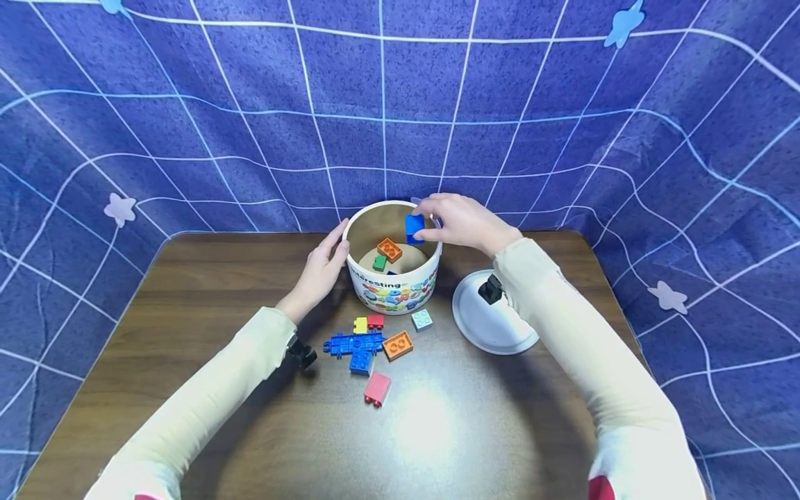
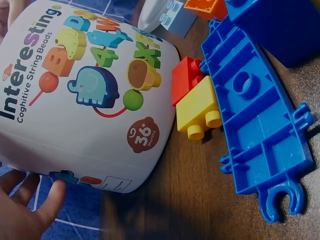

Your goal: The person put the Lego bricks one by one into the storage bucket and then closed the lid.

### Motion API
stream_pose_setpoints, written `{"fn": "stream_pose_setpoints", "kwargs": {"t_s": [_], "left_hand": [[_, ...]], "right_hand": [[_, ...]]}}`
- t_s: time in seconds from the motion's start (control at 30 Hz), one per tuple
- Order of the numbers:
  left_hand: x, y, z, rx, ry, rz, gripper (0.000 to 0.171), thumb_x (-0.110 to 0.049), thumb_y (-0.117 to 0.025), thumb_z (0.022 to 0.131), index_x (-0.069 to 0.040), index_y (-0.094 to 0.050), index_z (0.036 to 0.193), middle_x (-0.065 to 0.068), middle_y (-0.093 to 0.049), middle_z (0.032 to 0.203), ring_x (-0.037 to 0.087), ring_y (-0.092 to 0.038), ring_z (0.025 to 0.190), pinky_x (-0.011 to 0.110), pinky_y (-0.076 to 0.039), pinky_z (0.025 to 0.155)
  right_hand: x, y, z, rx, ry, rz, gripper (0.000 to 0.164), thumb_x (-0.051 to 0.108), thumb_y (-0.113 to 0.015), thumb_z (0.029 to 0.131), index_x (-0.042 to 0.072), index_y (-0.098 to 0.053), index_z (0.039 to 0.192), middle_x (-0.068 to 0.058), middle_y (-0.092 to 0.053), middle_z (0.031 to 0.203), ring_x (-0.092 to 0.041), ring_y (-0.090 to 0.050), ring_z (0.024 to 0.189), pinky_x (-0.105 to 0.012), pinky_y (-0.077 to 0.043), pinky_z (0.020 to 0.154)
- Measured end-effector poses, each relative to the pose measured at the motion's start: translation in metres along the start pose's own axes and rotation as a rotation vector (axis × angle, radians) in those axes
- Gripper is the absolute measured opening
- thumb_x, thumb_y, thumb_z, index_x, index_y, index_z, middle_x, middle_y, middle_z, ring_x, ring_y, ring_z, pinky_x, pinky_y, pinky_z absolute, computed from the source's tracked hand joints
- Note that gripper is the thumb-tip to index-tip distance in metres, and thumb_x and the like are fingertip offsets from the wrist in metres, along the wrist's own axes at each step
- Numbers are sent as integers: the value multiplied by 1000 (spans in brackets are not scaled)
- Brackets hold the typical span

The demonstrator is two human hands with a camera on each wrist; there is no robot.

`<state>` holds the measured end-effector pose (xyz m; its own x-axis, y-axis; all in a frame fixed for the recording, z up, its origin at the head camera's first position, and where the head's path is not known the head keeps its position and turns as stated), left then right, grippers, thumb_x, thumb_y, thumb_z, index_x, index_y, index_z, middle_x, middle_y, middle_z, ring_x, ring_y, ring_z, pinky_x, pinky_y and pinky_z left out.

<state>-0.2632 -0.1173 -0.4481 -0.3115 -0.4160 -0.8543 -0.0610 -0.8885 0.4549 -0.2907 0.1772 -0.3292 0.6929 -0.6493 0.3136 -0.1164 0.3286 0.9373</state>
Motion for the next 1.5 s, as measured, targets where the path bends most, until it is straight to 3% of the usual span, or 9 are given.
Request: {"fn": "stream_pose_setpoints", "kwargs": {"t_s": [0.43,0.93,1.37,1.5], "left_hand": [[0,0,-1,2,16,16,55,-29,-45,112,-15,-34,164,11,-35,167,27,-34,153,44,-32,125],[0,0,0,0,14,20,55,-28,-45,112,-15,-35,164,13,-36,167,29,-34,153,47,-32,124],[-1,-1,-1,-4,3,7,55,-26,-46,112,-13,-34,164,13,-36,167,29,-35,153,47,-35,123],[-3,-1,-2,-4,7,12,55,-27,-45,112,-14,-34,164,13,-35,167,29,-35,153,46,-34,123]], "right_hand": [[1,-1,16,19,-28,20,44,32,-77,96,5,-71,131,-11,-70,111,-32,-64,99,-44,-55,87],[7,-5,25,2,5,30,40,31,-77,96,6,-72,126,-13,-72,117,-32,-68,108,-47,-55,95],[15,-4,10,32,-10,11,39,29,-75,97,4,-72,127,-13,-71,123,-31,-66,115,-48,-52,104],[17,-7,0,30,9,1,36,30,-73,99,6,-73,126,-11,-72,125,-32,-62,126,-48,-48,111]]}}
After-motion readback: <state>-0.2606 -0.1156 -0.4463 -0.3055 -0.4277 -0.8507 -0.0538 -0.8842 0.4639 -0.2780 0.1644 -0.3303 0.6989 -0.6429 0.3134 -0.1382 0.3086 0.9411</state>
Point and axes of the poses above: each hand's wrist, its own z-axis towards the middle knuckle, its own y-axis out of the back of the hand, x = y × z, the point moved 1 cm from there along z, towards the middle knuckle
